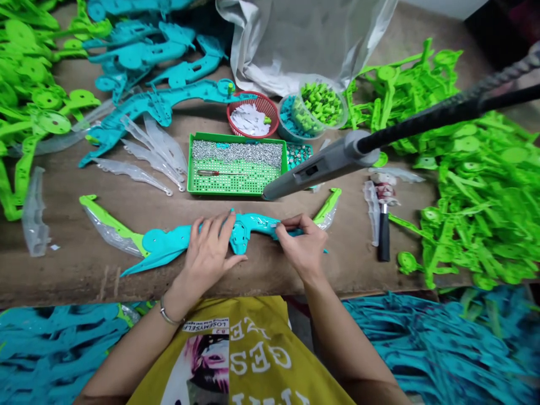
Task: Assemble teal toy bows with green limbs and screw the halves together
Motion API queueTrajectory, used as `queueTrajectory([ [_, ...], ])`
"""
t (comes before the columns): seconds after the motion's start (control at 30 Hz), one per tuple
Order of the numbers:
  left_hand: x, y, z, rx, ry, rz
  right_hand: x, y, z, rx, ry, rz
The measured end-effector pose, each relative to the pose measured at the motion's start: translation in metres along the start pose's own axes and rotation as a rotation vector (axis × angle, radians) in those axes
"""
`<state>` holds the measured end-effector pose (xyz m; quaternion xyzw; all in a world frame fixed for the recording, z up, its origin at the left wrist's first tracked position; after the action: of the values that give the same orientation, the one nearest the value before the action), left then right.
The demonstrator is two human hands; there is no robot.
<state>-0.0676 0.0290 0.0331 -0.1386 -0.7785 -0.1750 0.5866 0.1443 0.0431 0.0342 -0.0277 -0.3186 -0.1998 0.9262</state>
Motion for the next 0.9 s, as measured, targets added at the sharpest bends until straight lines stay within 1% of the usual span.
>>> queueTrajectory([
  [0.4,-0.001,-0.002,-0.002,0.009,-0.042,-0.044,0.0,-0.005,-0.004,0.065,-0.107,-0.058],
  [0.73,-0.003,-0.001,0.0,0.001,-0.044,-0.064,-0.002,-0.01,0.004,0.131,-0.196,-0.078],
  [0.9,-0.004,0.0,0.0,0.002,-0.06,-0.083,-0.007,-0.013,0.01,0.152,-0.185,-0.07],
])
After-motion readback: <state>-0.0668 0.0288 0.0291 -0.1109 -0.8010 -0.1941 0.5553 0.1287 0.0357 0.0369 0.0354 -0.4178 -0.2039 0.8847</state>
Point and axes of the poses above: each hand's wrist, its own y-axis towards the middle knuckle, its own x-axis out of the back of the hand, z = x × y, the point moved 2 cm from there along y, towards the middle knuckle, and after that the axes turned 7 degrees about y, right-handed, at the moved point
